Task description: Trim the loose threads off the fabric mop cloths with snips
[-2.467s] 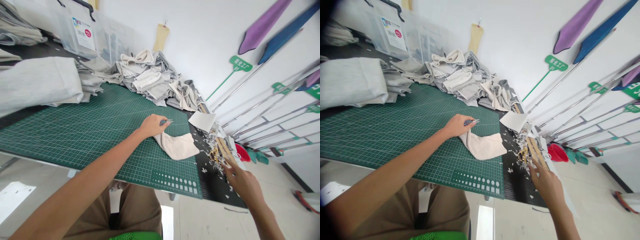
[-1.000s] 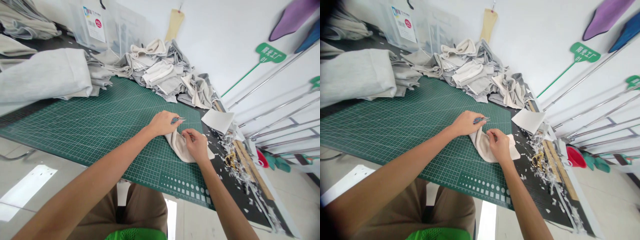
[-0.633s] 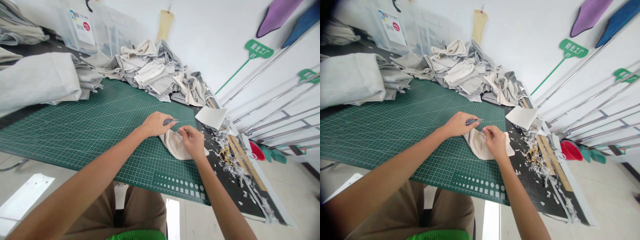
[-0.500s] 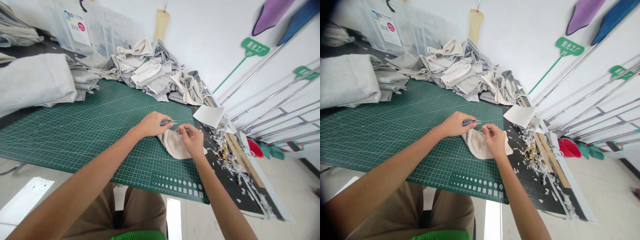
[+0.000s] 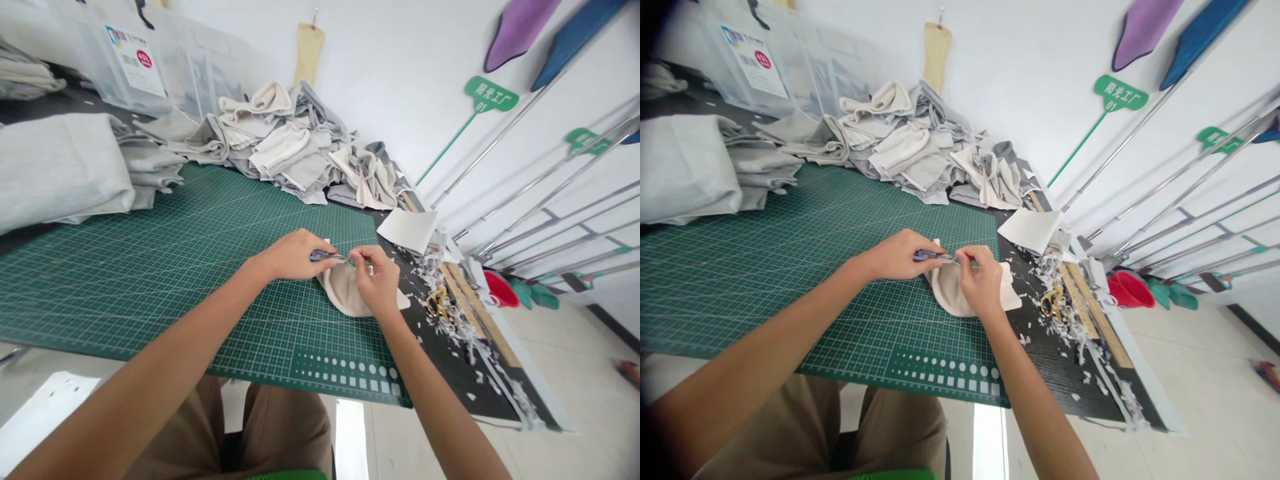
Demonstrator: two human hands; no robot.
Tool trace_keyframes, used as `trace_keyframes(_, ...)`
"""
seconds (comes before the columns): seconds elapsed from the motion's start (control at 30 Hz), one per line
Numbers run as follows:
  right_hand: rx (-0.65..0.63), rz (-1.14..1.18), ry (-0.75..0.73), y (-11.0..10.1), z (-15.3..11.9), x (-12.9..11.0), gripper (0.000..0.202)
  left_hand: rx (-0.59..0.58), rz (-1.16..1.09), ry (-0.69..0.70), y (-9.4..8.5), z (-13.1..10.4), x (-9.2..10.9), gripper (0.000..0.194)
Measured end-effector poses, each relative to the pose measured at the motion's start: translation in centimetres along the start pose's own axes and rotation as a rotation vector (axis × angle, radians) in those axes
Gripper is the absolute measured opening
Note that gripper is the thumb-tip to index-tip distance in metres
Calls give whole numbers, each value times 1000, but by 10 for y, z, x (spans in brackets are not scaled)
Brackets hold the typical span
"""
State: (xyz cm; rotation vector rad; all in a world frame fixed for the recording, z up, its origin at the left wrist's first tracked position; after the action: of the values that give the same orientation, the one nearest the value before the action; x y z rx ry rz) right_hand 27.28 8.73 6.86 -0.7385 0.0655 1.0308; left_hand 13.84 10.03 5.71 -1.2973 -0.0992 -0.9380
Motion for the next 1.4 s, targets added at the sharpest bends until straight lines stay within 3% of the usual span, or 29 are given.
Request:
trace_keyframes(0.5,39,-44,-114,-6,5,-17,9,-6,31,44,14,2,13,27)
trace_keyframes(0.8,44,-48,-104,-8,6,-15,9,-1,24,126,15,0,23,27)
trace_keyframes(1.4,71,-16,-76,-11,6,-13,12,30,-25,116,14,1,24,25)
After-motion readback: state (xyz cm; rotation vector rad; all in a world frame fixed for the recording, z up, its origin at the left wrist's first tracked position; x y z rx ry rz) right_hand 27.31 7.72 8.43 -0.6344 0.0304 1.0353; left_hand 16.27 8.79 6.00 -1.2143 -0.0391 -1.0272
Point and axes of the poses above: each hand's wrist, its own z-axis towards the middle knuckle, its own y-axis out of the palm, x = y × z, the point moved 10 cm from there along z, towards the middle knuckle, and after that the axes turned 12 degrees about -y, right-handed, at the moved point
